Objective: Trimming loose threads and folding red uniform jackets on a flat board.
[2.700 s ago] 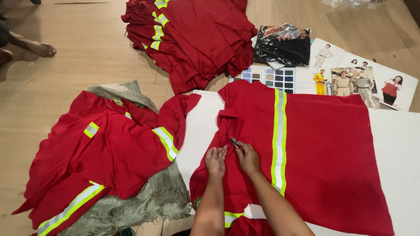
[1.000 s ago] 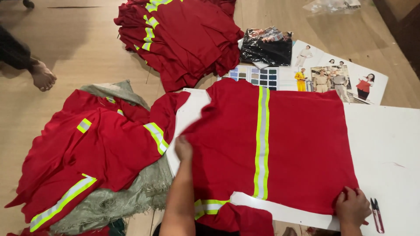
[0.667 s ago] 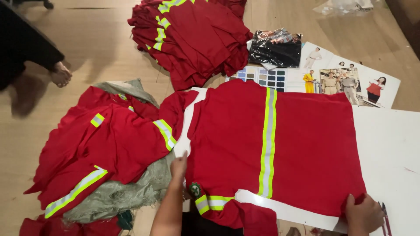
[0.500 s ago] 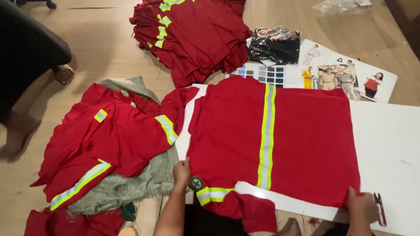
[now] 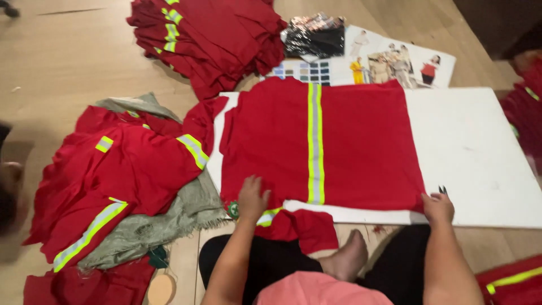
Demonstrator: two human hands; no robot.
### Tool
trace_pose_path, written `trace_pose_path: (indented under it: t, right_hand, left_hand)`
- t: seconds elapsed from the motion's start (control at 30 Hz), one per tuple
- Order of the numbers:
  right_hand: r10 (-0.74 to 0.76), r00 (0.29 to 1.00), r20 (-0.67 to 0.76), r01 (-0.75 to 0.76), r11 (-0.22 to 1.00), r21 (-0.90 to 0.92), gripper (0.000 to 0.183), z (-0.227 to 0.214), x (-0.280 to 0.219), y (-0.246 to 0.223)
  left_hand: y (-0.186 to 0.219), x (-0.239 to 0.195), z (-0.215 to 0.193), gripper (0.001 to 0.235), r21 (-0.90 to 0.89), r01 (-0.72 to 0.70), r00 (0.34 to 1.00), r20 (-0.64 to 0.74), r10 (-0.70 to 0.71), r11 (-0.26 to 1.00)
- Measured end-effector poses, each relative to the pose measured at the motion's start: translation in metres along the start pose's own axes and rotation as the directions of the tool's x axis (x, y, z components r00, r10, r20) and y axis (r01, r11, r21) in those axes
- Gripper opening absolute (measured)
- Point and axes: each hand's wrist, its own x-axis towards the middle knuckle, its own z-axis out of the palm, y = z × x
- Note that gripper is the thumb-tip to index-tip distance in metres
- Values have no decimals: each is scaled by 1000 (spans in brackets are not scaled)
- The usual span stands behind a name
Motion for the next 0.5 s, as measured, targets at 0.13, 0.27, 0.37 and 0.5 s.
trace_pose_path:
  t: [0.13,0.27,0.37,0.5]
  right_hand:
    - [-13,998,-59,4,990,-142,30,2,-23,4]
    - [11,1000,-4,-11,939,-343,32,19,-1,26]
    - [-36,999,-33,19,904,-427,21,8,-12,14]
    - [-83,996,19,77,783,-617,33,12,-21,-3]
  left_hand:
    - [35,-18,51,72,86,-131,968,224,109,988]
    - [54,-25,58,76,195,-4,823,558,-108,981]
    - [42,-45,62,66,243,-75,832,550,-74,967]
    - [30,-61,52,58,382,-233,730,676,-98,895]
